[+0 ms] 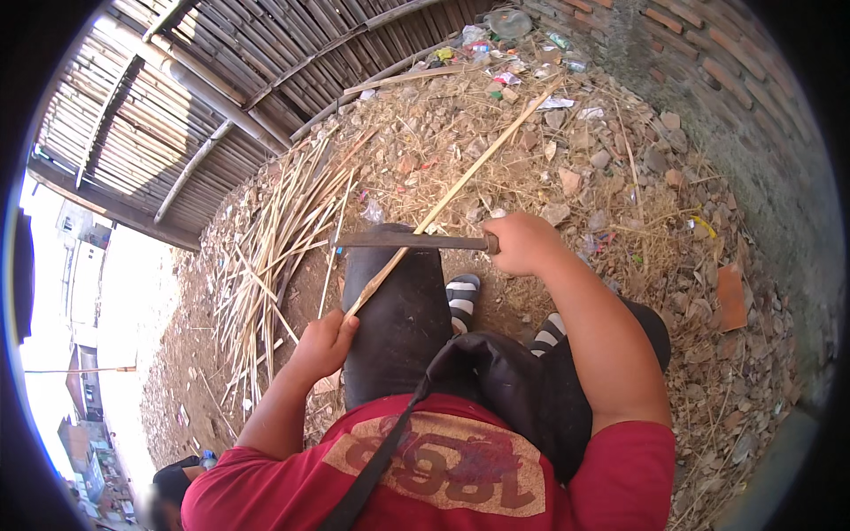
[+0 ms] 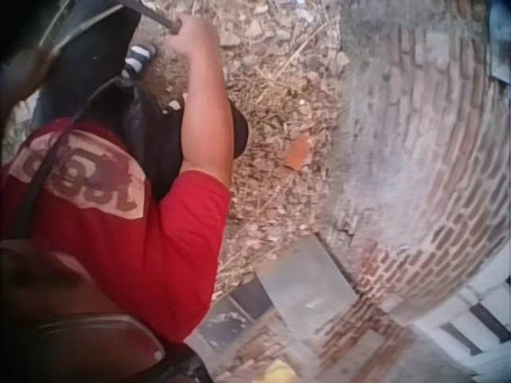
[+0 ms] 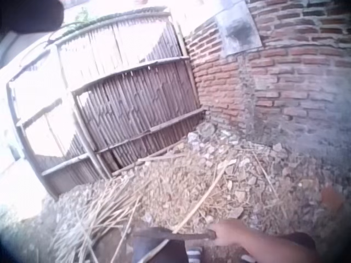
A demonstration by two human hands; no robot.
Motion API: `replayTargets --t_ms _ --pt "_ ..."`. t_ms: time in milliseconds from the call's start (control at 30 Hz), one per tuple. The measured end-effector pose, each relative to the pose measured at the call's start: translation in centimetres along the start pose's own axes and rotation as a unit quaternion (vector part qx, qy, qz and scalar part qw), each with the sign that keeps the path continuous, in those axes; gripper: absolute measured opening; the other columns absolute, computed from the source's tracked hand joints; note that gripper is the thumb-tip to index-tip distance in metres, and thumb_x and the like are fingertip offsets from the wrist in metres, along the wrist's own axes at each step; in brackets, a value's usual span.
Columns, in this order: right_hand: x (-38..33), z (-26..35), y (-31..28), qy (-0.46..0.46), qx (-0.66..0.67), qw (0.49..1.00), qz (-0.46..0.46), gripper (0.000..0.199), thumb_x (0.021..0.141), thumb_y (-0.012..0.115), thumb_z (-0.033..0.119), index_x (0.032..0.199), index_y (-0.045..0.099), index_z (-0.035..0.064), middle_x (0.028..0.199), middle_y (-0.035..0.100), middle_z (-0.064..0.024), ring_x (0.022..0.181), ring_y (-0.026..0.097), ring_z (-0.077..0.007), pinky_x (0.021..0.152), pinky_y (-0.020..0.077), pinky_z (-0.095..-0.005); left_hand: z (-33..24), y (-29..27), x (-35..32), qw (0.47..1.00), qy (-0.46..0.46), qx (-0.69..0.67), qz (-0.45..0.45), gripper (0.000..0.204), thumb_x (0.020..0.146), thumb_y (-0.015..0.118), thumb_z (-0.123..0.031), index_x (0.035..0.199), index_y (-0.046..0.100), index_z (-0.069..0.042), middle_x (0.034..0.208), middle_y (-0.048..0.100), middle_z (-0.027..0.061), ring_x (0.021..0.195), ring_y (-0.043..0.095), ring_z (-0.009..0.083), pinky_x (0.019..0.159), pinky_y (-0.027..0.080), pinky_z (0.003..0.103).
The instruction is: The person uses a blade to scrape the surface of thin wood strips while seated over a pile of material.
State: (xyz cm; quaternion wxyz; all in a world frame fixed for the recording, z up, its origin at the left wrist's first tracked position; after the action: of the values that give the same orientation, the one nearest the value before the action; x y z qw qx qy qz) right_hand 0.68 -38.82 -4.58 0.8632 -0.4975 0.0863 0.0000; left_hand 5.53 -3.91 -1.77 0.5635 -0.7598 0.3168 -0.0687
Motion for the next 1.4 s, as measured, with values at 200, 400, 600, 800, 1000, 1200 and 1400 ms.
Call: replayTargets --t_ms 200,400,600,800,1000,1200,1400 --pt "1.2 1.3 0.0 -0.014 0.049 0.997 -0.052 0.017 0.075 0.069 0.019 0.087 0.069 0.0071 0.081 0.069 -0.0194 0.082 0.067 -0.0402 0.074 0.0533 -0.0489 -0.3 0.1 0.6 1.000 0.014 0.004 -0.017 0.043 0.105 0.047 -0.039 0.089 0.054 0.000 0.076 0.063 0.0301 0.079 0.061 0.0533 0.072 0.046 0.061" --pt "2.0 -0.8 0.3 0.040 0.069 0.996 -0.029 0.014 0.074 0.067 0.018 0.085 0.070 0.0086 0.080 0.069 -0.0181 0.081 0.067 -0.0404 0.072 0.0524 -0.0505 -0.7 0.3 0.7 0.999 0.026 0.032 -0.035 0.044 0.105 0.046 -0.039 0.088 0.054 0.001 0.075 0.064 0.0293 0.072 0.062 0.0523 0.066 0.048 0.061" --pt "1.9 2.2 0.5 -0.001 0.008 1.000 -0.030 0.013 0.073 0.066 0.016 0.084 0.068 0.0096 0.078 0.068 -0.0194 0.080 0.066 -0.0405 0.072 0.0518 -0.0506 -0.9 0.1 0.2 0.999 0.001 0.052 -0.015 0.044 0.105 0.046 -0.040 0.090 0.054 0.001 0.076 0.065 0.0290 0.073 0.063 0.0514 0.066 0.049 0.060" --pt "1.2 0.3 -0.6 0.057 0.066 0.994 -0.064 0.014 0.074 0.065 0.017 0.085 0.069 0.0094 0.079 0.068 -0.0196 0.080 0.066 -0.0405 0.071 0.0521 -0.0497 -1.1 -0.5 0.4 0.999 0.003 0.054 -0.002 0.045 0.105 0.045 -0.041 0.091 0.054 0.001 0.077 0.065 0.0295 0.076 0.064 0.0517 0.070 0.049 0.060" --pt "1.4 -0.9 0.6 0.064 0.037 0.997 -0.009 0.015 0.074 0.065 0.017 0.086 0.070 0.0098 0.082 0.069 -0.0191 0.081 0.067 -0.0399 0.072 0.0522 -0.0501 -1.2 -0.5 0.9 0.999 -0.012 0.029 0.021 0.041 0.103 0.048 -0.038 0.092 0.054 0.001 0.080 0.064 0.0300 0.081 0.062 0.0520 0.073 0.046 0.060" --pt "0.9 3.1 -0.6 0.018 -0.025 0.999 -0.018 0.018 0.075 0.065 0.017 0.089 0.070 0.0082 0.082 0.069 -0.0184 0.080 0.067 -0.0390 0.073 0.0522 -0.0494 -0.7 -0.7 0.6 0.999 0.015 0.032 0.001 0.041 0.103 0.048 -0.037 0.093 0.054 0.002 0.078 0.064 0.0302 0.080 0.062 0.0522 0.072 0.046 0.060" --pt "0.6 -0.7 -1.3 0.065 0.054 0.995 -0.060 0.022 0.075 0.067 0.018 0.094 0.071 0.0081 0.085 0.070 -0.0191 0.084 0.068 -0.0385 0.075 0.0528 -0.0486 -1.5 -0.9 0.6 0.999 0.029 0.036 0.000 0.042 0.104 0.048 -0.038 0.090 0.054 0.001 0.076 0.064 0.0302 0.077 0.063 0.0519 0.070 0.048 0.060"
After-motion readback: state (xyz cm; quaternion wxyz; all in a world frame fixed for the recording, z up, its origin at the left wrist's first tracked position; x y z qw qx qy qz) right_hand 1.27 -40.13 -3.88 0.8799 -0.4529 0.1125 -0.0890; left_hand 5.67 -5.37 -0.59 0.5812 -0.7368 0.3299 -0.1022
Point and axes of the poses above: each hand's wrist, its own x-axis towards the middle knuckle, its own y-axis out of the palm, z = x × y, the point moved 7 cm from there along x, towards the middle knuckle
